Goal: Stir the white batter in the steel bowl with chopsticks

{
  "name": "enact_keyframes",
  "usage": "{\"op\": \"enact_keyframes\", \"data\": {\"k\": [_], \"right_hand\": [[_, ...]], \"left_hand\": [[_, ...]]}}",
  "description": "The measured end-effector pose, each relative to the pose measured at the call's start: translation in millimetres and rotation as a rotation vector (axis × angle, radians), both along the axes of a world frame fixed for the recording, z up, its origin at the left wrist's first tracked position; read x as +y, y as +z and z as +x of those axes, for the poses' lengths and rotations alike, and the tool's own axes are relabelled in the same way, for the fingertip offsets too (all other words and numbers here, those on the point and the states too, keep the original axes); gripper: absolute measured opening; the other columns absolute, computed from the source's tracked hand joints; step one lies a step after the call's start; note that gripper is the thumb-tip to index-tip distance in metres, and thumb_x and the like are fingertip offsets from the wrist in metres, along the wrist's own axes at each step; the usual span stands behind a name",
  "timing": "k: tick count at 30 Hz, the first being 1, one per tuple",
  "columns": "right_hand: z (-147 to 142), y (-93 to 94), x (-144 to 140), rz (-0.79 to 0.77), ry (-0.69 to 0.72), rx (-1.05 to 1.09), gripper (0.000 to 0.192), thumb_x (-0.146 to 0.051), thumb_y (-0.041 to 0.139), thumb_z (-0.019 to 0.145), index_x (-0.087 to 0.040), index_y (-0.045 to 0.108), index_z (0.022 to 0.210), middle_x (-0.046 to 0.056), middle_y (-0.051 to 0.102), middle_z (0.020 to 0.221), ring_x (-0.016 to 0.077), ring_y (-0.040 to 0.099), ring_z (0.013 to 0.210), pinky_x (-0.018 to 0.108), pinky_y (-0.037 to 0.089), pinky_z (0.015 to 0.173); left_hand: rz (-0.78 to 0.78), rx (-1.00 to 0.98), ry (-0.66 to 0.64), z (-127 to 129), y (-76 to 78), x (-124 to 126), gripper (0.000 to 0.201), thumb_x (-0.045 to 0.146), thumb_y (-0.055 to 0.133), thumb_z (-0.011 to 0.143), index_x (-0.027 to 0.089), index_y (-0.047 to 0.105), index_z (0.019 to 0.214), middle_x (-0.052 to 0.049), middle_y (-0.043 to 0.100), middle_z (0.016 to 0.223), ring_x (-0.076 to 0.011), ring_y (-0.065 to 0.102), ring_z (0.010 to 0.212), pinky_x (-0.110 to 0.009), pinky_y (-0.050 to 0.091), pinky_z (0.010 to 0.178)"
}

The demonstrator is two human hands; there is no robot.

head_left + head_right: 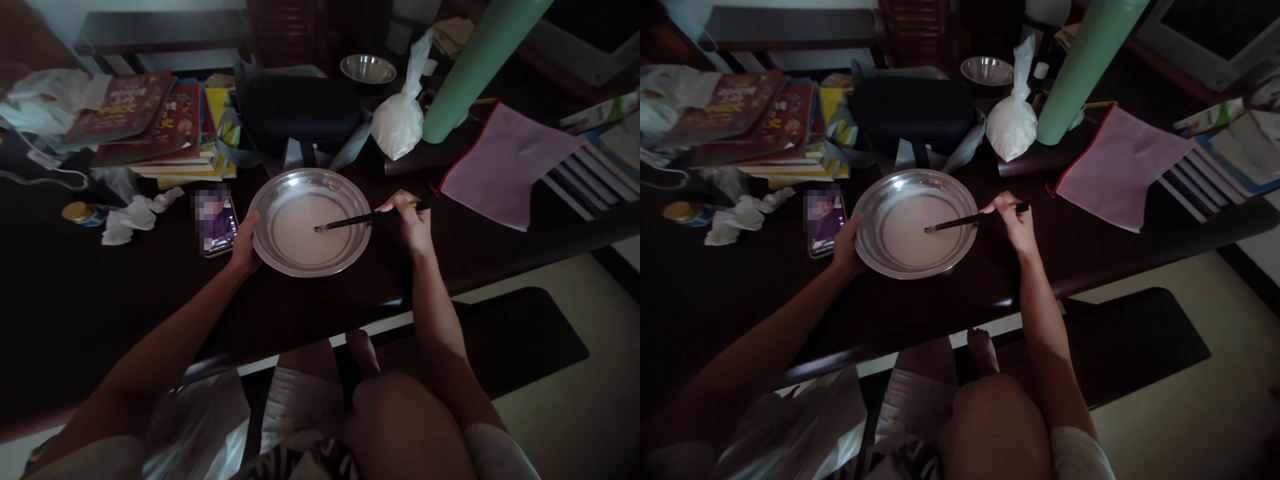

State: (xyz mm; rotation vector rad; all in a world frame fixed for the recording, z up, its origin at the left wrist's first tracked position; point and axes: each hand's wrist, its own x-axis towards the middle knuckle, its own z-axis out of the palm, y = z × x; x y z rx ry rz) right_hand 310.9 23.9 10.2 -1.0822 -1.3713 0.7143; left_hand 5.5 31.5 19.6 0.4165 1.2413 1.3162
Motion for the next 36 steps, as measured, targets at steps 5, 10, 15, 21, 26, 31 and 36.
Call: {"op": "enact_keyframes", "data": {"k": [5,10,15,21,26,31,36], "right_hand": [[-2.3,1.1,-1.3,-0.036,0.141,-0.042,0.037,-0.061,0.066,0.091,-0.031,0.079,0.075,0.0,0.075,0.076,0.0205,0.074,0.079,0.041,0.058,0.083],[-0.2,-0.4,-0.4,0.021,0.047,0.022,0.034,-0.057,0.065,0.094,-0.031,0.079,0.076,-0.002,0.074,0.073,0.0172,0.072,0.076,0.037,0.056,0.082],[-1.0,0.3,-1.5,-0.01,0.151,-0.035,0.033,-0.056,0.065,0.094,-0.031,0.08,0.078,-0.002,0.075,0.076,0.0175,0.073,0.079,0.037,0.056,0.083],[-0.9,-0.2,-0.9,0.006,0.009,0.017,0.041,-0.063,0.065,0.091,-0.028,0.077,0.072,-0.001,0.073,0.071,0.0184,0.073,0.074,0.038,0.058,0.081],[-1.1,0.7,-0.9,0.001,0.149,-0.037,0.033,-0.056,0.066,0.094,-0.03,0.08,0.079,-0.001,0.076,0.077,0.0184,0.074,0.081,0.037,0.057,0.085],[-0.1,0.4,-0.6,0.035,0.048,0.024,0.035,-0.056,0.066,0.094,-0.03,0.079,0.076,-0.002,0.074,0.073,0.017,0.073,0.076,0.036,0.056,0.081],[-0.8,0.3,-1.4,-0.021,0.129,-0.063,0.037,-0.061,0.065,0.092,-0.03,0.079,0.077,-0.001,0.075,0.077,0.0191,0.073,0.081,0.04,0.057,0.086]], "left_hand": [[0.023,-0.017,-0.004,0.5,0.5,-0.6,0.036,0.015,0.043,0.104,0.017,0.073,0.083,0.0,0.065,0.058,-0.0195,0.075,0.081,-0.029,0.062,0.086],[0.017,0.011,-0.011,-1.2,-4.1,0.2,0.028,0.019,0.054,0.098,0.02,0.074,0.079,-0.003,0.072,0.067,-0.0246,0.077,0.086,-0.033,0.063,0.085],[0.028,-0.003,0.0,-1.3,-3.8,0.7,0.03,0.02,0.056,0.098,0.02,0.073,0.074,-0.002,0.068,0.061,-0.0208,0.075,0.078,-0.03,0.062,0.084],[0.004,-0.015,0.003,0.4,-1.6,0.2,0.038,0.017,0.046,0.102,0.017,0.072,0.075,0.001,0.063,0.054,-0.0171,0.073,0.07,-0.027,0.062,0.083],[-0.002,-0.015,0.011,-1.0,-4.1,1.1,0.031,0.017,0.051,0.099,0.016,0.072,0.076,0.001,0.065,0.057,-0.0177,0.075,0.076,-0.026,0.061,0.085],[-0.001,-0.009,0.001,-0.5,-2.7,1.4,0.028,0.02,0.053,0.099,0.019,0.072,0.078,0.0,0.067,0.059,-0.0214,0.077,0.087,-0.03,0.063,0.087],[0.022,-0.026,-0.019,-2.3,-5.1,1.6,0.024,0.02,0.056,0.099,0.016,0.073,0.083,0.0,0.069,0.061,-0.0204,0.075,0.08,-0.031,0.062,0.088]]}}
